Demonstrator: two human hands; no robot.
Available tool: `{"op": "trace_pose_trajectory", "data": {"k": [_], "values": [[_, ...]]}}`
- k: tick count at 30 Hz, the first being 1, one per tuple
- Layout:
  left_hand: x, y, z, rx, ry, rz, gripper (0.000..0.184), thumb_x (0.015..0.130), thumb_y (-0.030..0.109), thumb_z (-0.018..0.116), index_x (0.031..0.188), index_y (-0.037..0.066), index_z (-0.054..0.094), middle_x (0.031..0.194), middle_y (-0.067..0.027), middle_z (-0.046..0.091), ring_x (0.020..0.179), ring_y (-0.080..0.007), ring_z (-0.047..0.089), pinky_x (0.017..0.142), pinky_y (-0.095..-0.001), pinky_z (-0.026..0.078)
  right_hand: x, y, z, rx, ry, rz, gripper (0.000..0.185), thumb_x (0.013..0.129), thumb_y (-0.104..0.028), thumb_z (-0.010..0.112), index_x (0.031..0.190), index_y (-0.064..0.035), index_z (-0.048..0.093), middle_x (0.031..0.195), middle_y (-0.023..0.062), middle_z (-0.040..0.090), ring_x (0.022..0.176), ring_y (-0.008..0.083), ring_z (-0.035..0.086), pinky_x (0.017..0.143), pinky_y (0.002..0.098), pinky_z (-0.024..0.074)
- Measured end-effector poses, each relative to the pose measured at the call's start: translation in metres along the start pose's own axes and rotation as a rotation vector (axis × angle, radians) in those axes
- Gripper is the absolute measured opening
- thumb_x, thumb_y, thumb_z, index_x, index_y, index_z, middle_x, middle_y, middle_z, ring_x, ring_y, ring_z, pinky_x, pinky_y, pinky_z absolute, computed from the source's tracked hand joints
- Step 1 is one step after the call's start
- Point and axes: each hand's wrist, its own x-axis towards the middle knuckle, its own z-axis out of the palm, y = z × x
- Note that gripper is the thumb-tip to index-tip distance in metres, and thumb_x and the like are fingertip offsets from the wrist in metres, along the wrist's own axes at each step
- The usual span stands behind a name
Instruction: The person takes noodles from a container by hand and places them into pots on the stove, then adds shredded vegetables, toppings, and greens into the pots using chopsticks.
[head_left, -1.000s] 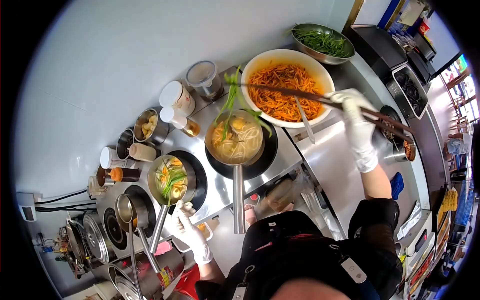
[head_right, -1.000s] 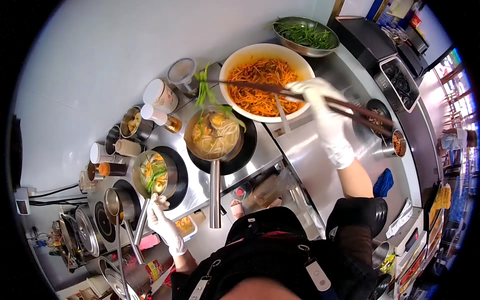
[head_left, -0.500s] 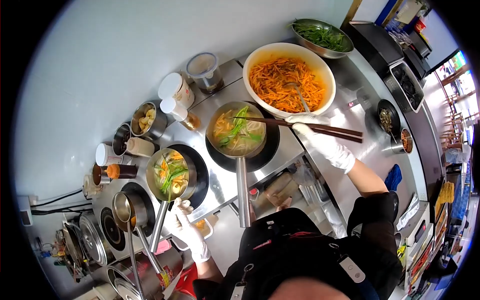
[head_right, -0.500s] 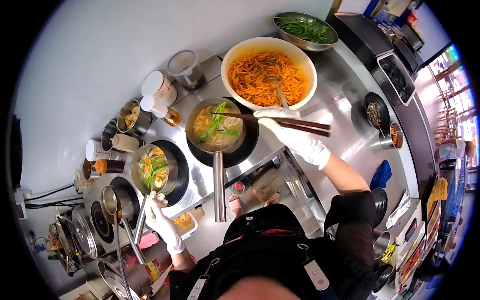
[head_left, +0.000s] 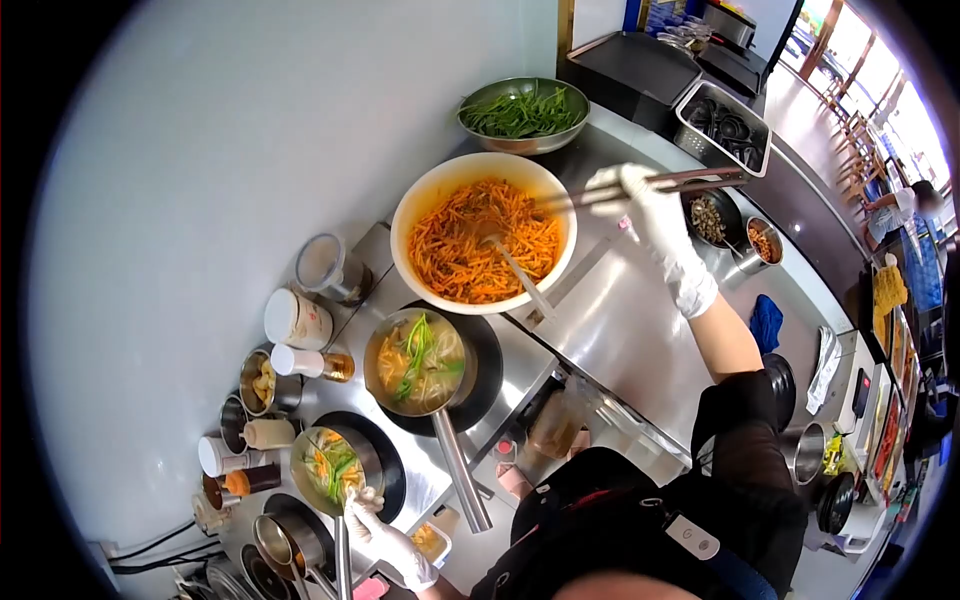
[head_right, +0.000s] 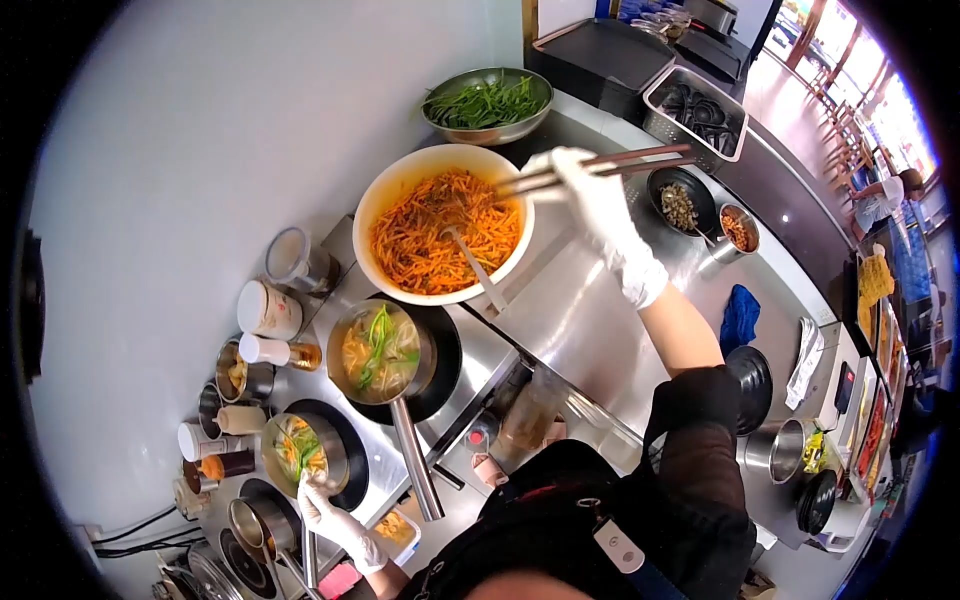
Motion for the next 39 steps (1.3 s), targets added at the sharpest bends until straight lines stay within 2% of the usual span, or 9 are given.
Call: {"op": "trace_pose_trajectory", "data": {"k": [3,5,7,8,13,22,28,32,39], "values": [[-0.002,0.004,0.007,0.005,0.004,0.018,0.025,0.095,0.015,0.048,0.107,-0.002,0.061,0.082,-0.0045,0.061,0.067,-0.0085,0.053,0.062,-0.0207,0.043,0.047,0.003,-0.031,-0.011,0.253,-0.178,0.030,0.092,-0.023,0.053,0.101,0.0045,0.060,0.100,0.0145,0.063,0.092,0.0228,0.063,0.081,0.0291,0.0533],[-0.003,0.005,0.010,-0.014,0.002,0.028,0.025,0.095,0.016,0.048,0.107,-0.003,0.061,0.081,-0.0042,0.060,0.068,-0.0082,0.052,0.063,-0.0204,0.043,0.078,0.009,-0.054,-0.272,0.434,-0.292,0.025,0.090,-0.021,0.057,0.100,0.0003,0.064,0.097,0.0098,0.065,0.085,0.0154,0.062,0.079,0.0260,0.0492],[-0.006,0.010,0.014,0.005,0.015,0.032,0.024,0.095,0.016,0.048,0.104,-0.003,0.061,0.081,-0.0041,0.059,0.068,-0.0085,0.052,0.063,-0.0208,0.043,0.121,0.036,-0.088,-0.181,0.464,-0.347,0.023,0.088,-0.021,0.060,0.098,-0.0022,0.066,0.092,0.0056,0.066,0.081,0.0113,0.060,0.077,0.0239,0.0468],[-0.007,0.016,0.017,0.027,0.027,0.007,0.023,0.095,0.015,0.047,0.101,-0.003,0.061,0.081,-0.0066,0.062,0.066,-0.0088,0.050,0.070,-0.0221,0.042,0.132,0.040,-0.092,-0.149,0.493,-0.351,0.023,0.087,-0.021,0.061,0.096,-0.0012,0.067,0.089,0.0052,0.067,0.079,0.0113,0.060,0.076,0.0236,0.0471],[-0.013,0.019,0.024,0.120,0.081,0.017,0.024,0.095,0.017,0.046,0.101,-0.002,0.061,0.080,-0.0044,0.059,0.067,-0.0084,0.050,0.063,-0.0208,0.042,0.186,0.081,-0.117,-0.296,0.592,-0.356,0.028,0.081,-0.027,0.065,0.090,-0.0007,0.068,0.078,0.0054,0.067,0.073,0.0111,0.059,0.072,0.0252,0.0456],[-0.017,0.014,0.029,0.181,0.104,0.027,0.026,0.096,0.017,0.046,0.104,-0.002,0.061,0.080,-0.0042,0.060,0.064,-0.0084,0.049,0.061,-0.0206,0.041,0.223,0.123,-0.116,-0.199,0.671,-0.292,0.016,0.078,-0.017,0.070,0.086,-0.0029,0.069,0.079,0.0028,0.066,0.073,0.0104,0.058,0.071,0.0258,0.0457],[-0.023,0.016,0.033,0.201,0.036,0.055,0.026,0.096,0.016,0.044,0.104,-0.002,0.061,0.080,-0.0041,0.060,0.066,-0.0081,0.048,0.062,-0.0204,0.040,0.232,0.138,-0.106,-0.213,0.662,-0.271,0.011,0.080,-0.016,0.068,0.083,-0.0051,0.068,0.077,-0.0004,0.065,0.072,0.0088,0.057,0.070,0.0251,0.0457],[-0.025,0.023,0.038,0.189,0.040,0.035,0.026,0.096,0.016,0.044,0.104,-0.002,0.061,0.080,-0.0041,0.060,0.066,-0.0080,0.047,0.063,-0.0200,0.040,0.233,0.121,-0.107,-0.157,0.650,-0.377,0.013,0.082,-0.015,0.065,0.082,-0.0021,0.067,0.074,0.0016,0.065,0.068,0.0097,0.059,0.066,0.0255,0.0472],[-0.022,0.016,0.038,0.203,0.048,0.038,0.026,0.096,0.017,0.046,0.107,-0.002,0.061,0.081,-0.0048,0.062,0.065,-0.0082,0.048,0.062,-0.0209,0.041,0.225,0.086,-0.102,-0.394,0.561,-0.275,0.016,0.081,-0.016,0.066,0.084,-0.0006,0.068,0.076,0.0017,0.067,0.070,0.0087,0.059,0.066,0.0239,0.0461]]}}
